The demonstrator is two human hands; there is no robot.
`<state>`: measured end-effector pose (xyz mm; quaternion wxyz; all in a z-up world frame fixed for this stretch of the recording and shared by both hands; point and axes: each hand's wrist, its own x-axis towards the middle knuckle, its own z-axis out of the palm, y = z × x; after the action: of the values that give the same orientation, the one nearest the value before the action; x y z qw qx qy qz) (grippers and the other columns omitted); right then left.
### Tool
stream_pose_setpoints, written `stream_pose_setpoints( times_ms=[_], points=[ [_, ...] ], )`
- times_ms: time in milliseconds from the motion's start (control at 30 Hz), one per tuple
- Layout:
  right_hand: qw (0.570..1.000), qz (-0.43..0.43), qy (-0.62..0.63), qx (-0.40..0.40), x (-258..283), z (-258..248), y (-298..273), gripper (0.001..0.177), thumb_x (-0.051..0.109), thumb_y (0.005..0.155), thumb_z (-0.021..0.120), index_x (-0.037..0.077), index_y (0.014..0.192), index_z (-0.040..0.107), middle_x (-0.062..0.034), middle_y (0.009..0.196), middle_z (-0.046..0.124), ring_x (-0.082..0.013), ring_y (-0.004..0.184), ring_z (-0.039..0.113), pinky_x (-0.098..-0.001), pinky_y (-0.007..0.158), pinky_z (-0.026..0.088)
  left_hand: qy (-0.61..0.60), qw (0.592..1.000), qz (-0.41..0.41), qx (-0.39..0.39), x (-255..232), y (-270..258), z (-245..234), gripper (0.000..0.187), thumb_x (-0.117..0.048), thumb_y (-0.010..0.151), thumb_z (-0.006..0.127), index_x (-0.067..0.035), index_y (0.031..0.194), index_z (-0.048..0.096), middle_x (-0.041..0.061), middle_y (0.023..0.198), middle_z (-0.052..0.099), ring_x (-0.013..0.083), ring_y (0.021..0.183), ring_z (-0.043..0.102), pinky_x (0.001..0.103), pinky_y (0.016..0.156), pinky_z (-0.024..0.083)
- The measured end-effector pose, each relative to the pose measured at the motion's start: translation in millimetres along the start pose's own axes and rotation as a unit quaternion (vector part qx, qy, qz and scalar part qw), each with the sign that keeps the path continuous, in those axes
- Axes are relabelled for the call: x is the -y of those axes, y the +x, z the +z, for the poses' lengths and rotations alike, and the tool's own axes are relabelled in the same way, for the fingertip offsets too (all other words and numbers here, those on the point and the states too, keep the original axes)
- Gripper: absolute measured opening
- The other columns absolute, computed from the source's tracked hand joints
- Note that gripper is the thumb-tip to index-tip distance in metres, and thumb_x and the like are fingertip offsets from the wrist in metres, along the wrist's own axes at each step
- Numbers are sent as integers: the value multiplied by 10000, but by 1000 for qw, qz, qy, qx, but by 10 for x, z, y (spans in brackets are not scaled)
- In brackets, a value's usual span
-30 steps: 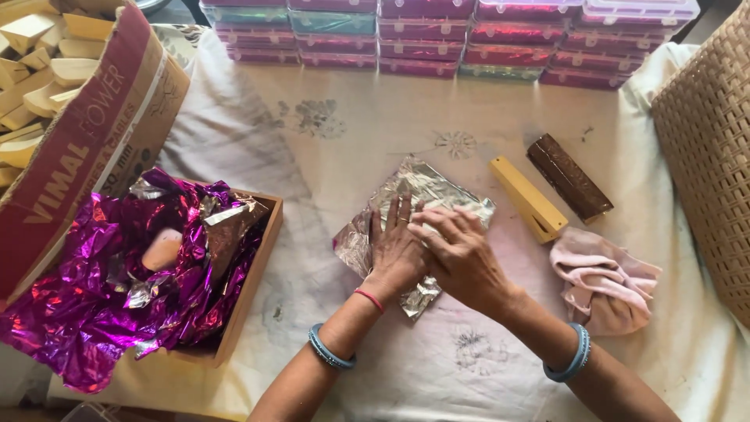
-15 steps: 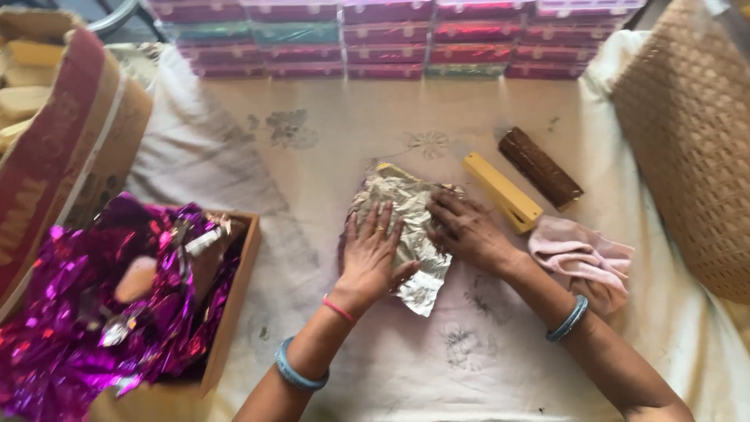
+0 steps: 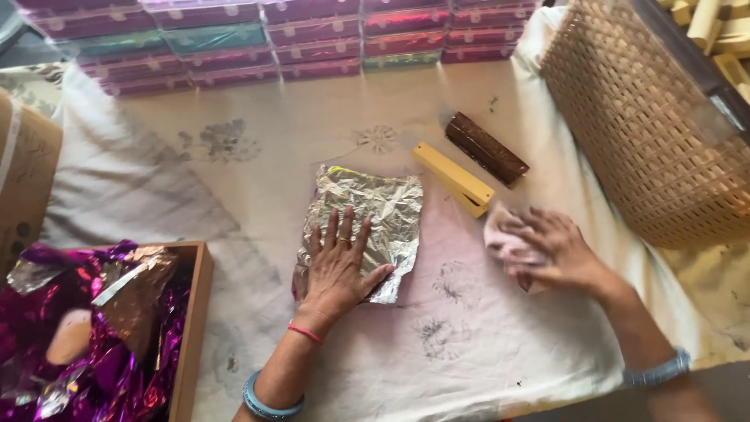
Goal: The person wipes two small wooden blocks with a cloth, then wraps one of them in a sheet of shiny purple foil. The person folds the foil around the block to create a neat package.
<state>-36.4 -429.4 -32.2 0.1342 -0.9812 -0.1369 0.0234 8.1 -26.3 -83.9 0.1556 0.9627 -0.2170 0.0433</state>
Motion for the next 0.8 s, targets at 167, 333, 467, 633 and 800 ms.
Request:
stream_pose_setpoints(
  times_ms=[167,333,467,633,800],
  points=[
    [986,13,-92,-136,-18,631,-487,545,348,764,778,193,1277,678,-81,1409,606,-282,1278,583,-457,1084,475,-5,1000,-22,14,-31,-10,-15,1004,-784,833,540,-179,1594,286,138,1698,68,342,1559,-54,574,1206,-82],
    [967,-8,75,-245,1013,41,-84,335,137,891,745,100,1222,716,-133,1306,671,-276,1124,699,-385,903,609,-8,999,-37,17,-82,-15,-32,1008,-783,842,533,-177,1604,272,139,1702,70,340,1565,-59,572,1215,-80],
    [938,-154,181,-250,1708,230,508,361,116,920,731,89,1275,674,-128,1266,691,-261,1101,718,-384,882,619,-5,999,-38,-22,-35,-45,140,1115,-807,832,550,-97,1622,211,182,1709,59,348,1581,-43,569,1231,-59],
    [921,-319,42,-222,2078,606,1355,354,149,858,729,114,1211,716,-60,1288,701,-278,1190,685,-486,1014,546,10,990,-131,54,-47,-115,-272,1256,-832,743,605,-80,1628,127,209,1709,9,333,1588,-61,544,1248,-54],
    [984,-119,81,-103,1919,651,1901,391,321,912,764,153,1254,678,-33,1303,679,-215,1148,654,-372,1026,528,11,983,-167,75,138,-197,-80,1416,-874,699,631,45,1596,33,216,1701,-29,314,1584,-85,539,1241,-71]
  ],
)
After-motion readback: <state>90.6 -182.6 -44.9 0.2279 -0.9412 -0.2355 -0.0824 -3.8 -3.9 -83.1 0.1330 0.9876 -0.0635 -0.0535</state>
